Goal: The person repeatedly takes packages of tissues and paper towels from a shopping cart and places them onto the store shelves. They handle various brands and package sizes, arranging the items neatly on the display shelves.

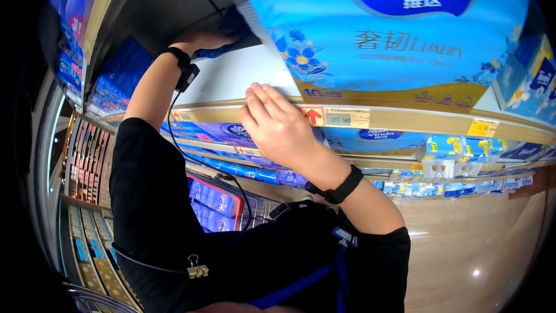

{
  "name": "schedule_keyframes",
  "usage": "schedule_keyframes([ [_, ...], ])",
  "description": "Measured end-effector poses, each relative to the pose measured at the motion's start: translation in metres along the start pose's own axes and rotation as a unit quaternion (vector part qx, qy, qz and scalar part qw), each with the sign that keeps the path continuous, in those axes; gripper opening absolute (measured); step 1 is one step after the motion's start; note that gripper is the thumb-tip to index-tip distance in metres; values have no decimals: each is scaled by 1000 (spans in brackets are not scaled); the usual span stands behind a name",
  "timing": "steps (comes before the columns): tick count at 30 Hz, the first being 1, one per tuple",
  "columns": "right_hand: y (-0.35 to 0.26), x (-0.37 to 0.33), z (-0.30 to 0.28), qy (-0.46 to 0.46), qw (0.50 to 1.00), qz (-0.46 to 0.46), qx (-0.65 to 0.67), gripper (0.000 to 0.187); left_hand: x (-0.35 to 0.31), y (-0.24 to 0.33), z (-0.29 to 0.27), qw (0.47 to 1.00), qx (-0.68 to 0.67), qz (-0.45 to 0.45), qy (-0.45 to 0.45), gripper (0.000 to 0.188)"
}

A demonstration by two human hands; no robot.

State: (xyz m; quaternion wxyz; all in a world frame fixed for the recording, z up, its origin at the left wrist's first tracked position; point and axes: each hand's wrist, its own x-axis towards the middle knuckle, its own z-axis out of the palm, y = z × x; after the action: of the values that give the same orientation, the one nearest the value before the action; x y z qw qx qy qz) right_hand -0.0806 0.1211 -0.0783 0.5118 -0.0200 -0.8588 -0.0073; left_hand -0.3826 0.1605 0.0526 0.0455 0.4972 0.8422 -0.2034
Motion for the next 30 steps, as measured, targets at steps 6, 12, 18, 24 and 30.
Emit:
schedule_keyframes([
  [6, -1, 2, -2, -17, 1000, 3, 7, 27, -49, -86, 48, 990, -59, -130, -19, 67],
  [12, -4, 4, -5, -34, 999, 1, 23, 25, -101, -147, 94, 968, -174, -175, -38, 75],
  [18, -7, 2, 3, -25, 1000, -3, 10, 26, -135, -95, 81, 980, -195, -45, -8, 69],
  [24, -14, 7, 0, -42, 999, -3, -6, 27, -137, -10, 62, 960, -163, 221, 50, 59],
  [30, -21, 13, -9, -66, 997, 7, -33, 28, -116, -16, 53, 947, -197, 251, 50, 57],
])
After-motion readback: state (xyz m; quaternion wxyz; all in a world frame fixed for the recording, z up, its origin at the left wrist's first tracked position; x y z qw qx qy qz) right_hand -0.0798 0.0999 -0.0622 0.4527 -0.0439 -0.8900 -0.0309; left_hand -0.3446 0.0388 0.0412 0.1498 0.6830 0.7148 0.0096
